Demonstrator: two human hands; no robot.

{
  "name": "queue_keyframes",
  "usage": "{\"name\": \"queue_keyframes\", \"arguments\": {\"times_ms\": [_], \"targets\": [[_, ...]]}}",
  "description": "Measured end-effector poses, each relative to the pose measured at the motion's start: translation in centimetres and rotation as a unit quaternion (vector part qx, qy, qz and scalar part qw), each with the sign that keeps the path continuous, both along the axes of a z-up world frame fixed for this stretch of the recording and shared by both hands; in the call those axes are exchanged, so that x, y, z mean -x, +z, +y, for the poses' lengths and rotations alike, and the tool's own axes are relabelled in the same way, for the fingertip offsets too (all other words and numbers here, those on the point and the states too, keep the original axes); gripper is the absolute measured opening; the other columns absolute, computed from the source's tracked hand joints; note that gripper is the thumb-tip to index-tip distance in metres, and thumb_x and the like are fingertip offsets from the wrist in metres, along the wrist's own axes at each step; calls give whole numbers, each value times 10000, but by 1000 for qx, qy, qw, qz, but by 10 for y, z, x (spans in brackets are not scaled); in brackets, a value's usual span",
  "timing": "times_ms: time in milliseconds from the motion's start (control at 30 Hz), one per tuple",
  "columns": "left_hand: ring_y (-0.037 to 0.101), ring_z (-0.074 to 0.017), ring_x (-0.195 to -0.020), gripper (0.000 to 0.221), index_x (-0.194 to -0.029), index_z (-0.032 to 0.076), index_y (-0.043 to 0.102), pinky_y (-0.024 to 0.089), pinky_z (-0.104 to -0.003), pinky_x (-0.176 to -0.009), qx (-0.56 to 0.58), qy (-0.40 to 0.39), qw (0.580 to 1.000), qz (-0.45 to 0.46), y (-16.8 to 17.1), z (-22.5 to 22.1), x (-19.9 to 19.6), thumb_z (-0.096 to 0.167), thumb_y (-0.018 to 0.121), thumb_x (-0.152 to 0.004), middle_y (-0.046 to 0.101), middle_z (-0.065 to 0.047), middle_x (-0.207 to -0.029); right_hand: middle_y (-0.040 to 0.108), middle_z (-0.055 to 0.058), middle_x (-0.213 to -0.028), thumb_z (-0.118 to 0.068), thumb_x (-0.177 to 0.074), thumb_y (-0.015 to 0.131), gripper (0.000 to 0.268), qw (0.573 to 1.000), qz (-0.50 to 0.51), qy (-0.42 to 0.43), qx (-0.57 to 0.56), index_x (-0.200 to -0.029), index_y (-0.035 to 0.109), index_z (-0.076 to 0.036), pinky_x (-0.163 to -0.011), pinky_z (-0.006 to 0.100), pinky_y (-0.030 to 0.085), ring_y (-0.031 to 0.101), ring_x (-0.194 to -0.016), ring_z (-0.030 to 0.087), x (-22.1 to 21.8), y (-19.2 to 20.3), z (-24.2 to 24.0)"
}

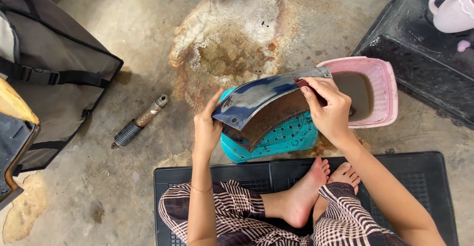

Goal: The person scrubs a dark blue motorcycle mudguard with a small reddish abrasive pad. They repeatedly dip the pad into a pink bucket of water to wet it and continue scrubbing the surface of the mudguard, which is resting on a blue stool.

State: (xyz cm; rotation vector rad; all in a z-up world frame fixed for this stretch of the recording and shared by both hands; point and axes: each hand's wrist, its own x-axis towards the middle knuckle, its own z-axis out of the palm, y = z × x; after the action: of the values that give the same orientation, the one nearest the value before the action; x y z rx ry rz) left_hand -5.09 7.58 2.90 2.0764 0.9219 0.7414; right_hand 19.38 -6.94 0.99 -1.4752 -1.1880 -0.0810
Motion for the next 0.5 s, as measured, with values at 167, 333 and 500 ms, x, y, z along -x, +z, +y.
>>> {"name": "queue_keyframes", "arguments": {"times_ms": [167,333,500], "targets": [[712,-372,-988,554,-1283,160,681,593,-456,-818,-126,-5,992,1,-3,-9,-1,-153,572,-839,738,-148,-1137,756,202,-965,37,-1034,690,154,999,41,-13,-12,-1166,749,92,-822,415,563,718,-909,330,6,12,4],[728,-306,-978,553,-1337,118,638,621,-354,-751,-292,2,956,38,8,-46,2,-145,591,-853,679,-158,-1286,752,190,-964,-12,-1098,627,177,994,111,-10,-15,-1230,711,70,-825,420,545,681,-875,249,-1,-7,10],[738,-362,-964,458,-1250,77,700,621,-328,-646,-389,-5,921,10,-9,-85,-8,-82,492,-873,671,-286,-1227,732,245,-1013,14,-1116,562,211,982,180,14,-52,-1265,668,119,-905,410,532,689,-939,270,-15,-20,12]]}}
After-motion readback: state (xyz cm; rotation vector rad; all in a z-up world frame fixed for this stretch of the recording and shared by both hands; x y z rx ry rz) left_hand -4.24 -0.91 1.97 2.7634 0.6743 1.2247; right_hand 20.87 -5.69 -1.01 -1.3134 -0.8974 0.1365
